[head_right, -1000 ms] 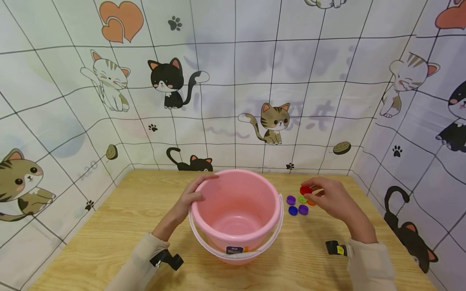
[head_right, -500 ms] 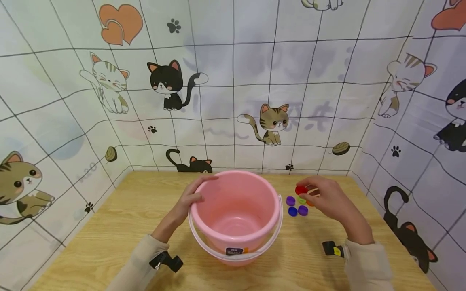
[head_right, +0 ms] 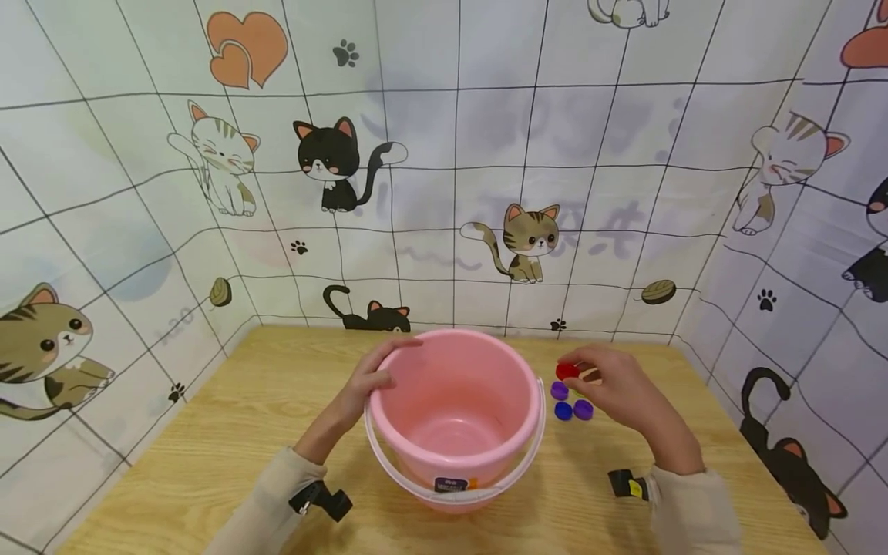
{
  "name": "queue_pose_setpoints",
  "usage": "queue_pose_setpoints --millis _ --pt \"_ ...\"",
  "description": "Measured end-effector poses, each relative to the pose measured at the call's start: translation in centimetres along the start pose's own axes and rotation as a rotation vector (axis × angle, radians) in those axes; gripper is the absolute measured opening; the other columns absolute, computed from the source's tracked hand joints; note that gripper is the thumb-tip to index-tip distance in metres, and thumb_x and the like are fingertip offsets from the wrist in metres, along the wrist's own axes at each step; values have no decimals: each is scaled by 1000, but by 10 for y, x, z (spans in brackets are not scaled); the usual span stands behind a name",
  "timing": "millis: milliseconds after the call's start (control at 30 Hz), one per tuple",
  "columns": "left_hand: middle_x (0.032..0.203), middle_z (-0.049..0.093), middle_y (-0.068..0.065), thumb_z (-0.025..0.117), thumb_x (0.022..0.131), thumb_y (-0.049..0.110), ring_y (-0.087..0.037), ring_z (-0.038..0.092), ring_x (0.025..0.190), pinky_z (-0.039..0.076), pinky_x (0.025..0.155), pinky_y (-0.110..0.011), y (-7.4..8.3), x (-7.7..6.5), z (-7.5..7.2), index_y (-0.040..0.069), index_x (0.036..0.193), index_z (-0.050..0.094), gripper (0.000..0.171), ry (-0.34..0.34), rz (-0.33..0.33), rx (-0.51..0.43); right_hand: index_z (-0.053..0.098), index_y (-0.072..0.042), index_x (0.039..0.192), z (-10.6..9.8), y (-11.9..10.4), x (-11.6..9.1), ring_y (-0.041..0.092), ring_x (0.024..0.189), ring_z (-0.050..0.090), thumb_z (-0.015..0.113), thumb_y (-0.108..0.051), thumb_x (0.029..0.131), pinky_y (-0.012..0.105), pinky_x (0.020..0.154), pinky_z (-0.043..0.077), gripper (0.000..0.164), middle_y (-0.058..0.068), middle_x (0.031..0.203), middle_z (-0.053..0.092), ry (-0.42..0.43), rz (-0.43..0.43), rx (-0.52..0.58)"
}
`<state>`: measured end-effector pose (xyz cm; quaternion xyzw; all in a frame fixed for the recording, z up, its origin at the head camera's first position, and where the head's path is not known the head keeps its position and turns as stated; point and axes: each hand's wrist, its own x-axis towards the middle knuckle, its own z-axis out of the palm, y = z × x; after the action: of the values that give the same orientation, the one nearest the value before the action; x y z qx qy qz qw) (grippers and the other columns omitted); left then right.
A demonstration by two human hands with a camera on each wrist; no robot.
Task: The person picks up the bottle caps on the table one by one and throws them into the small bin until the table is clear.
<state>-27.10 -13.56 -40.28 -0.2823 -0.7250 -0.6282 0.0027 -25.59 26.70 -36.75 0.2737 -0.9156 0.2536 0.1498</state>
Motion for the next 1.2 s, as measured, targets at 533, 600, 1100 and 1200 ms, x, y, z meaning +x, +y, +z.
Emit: queue_pose_setpoints --millis 533,600,1100,1200 --pt "158 45 -6 51 77 13 -37 61 117 61 83 -50 1 4 1 16 145 56 69 -3 17 29 74 -7 116 -4 -18 23 27 95 74 76 -8 90 40 79 63 26 8 109 76 -25 4 -10" --pt "158 45 -6 51 77 12 -37 62 116 61 82 -48 1 3 0 17 146 56 69 -4 15 27 73 -7 117 -5 -20 25 28 97 73 75 -9 90 42 80 63 27 9 110 76 -36 11 -15" --pt "157 46 -5 50 77 12 -36 63 114 62 80 -46 1 1 0 19 146 56 70 -5 -10 4 74 -10 116 -3 -31 38 25 96 73 75 -14 92 41 81 63 24 5 107 75 -58 -42 -8" --pt "157 46 -6 50 77 12 -37 63 113 62 79 -43 1 0 0 18 146 56 69 -6 -10 4 74 -9 115 -4 -34 41 25 96 73 76 -14 92 43 81 63 23 5 107 75 -53 -63 8"
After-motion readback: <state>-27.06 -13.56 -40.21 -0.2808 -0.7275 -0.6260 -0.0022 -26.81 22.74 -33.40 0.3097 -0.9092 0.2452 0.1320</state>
